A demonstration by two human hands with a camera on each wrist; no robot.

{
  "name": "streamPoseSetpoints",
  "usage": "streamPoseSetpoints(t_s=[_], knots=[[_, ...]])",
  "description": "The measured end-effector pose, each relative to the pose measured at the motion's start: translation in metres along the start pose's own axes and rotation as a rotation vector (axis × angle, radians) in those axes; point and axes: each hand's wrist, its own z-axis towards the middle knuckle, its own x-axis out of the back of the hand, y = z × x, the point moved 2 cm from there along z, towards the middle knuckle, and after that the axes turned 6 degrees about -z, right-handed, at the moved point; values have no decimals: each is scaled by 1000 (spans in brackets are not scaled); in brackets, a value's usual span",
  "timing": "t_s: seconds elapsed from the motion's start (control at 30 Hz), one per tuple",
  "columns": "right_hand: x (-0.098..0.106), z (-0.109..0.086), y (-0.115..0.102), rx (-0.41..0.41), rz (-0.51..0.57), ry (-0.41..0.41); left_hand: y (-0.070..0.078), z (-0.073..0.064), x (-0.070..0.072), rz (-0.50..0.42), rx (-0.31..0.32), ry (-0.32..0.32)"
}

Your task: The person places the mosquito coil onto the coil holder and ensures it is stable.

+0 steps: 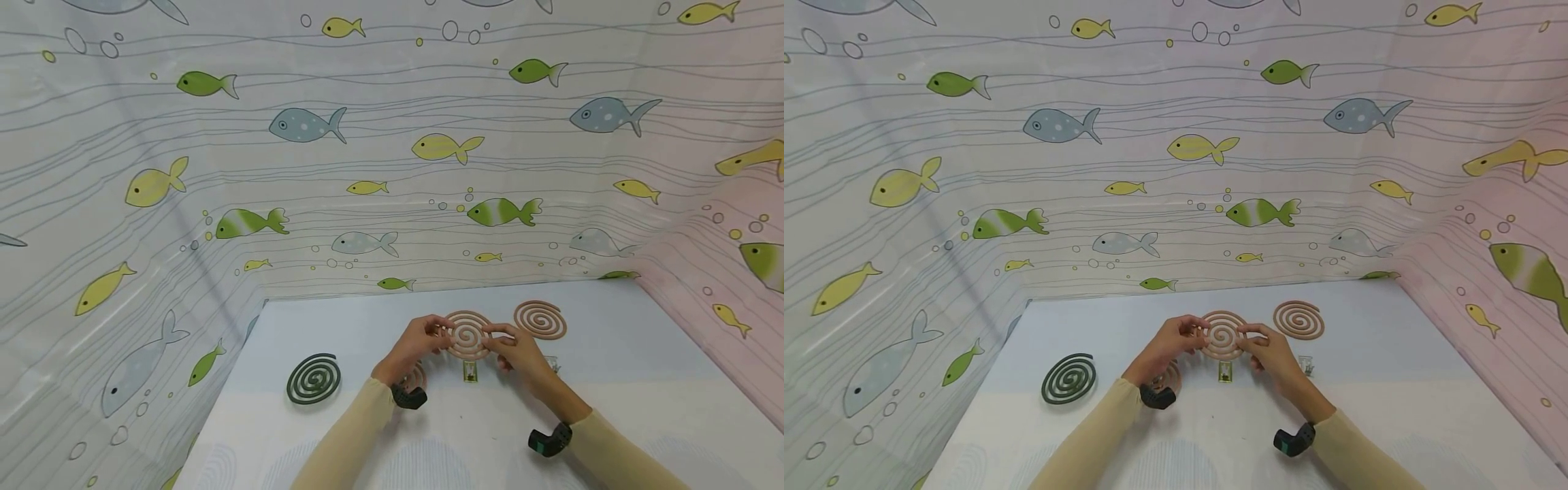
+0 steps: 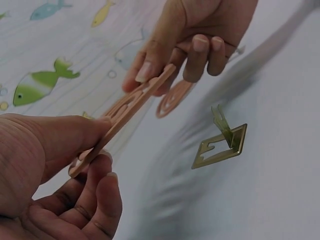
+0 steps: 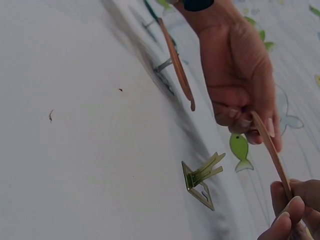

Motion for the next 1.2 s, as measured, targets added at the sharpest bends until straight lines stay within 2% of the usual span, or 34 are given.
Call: streamPoseSetpoints(t_s=[0.3,0.57,0.93,1.2], knots=[[-2,-10,-1,-15,23,-19,-1,-10,-1,7,14,-10],[-2,-16,3,-33,14,-22,5,-15,-5,36,16,-14],[0,-29,6,-52,4,-22,5,-28,-13,-55,2,-58],[3,-34,7,-62,4,-20,3,-30,-18,-91,11,-73]])
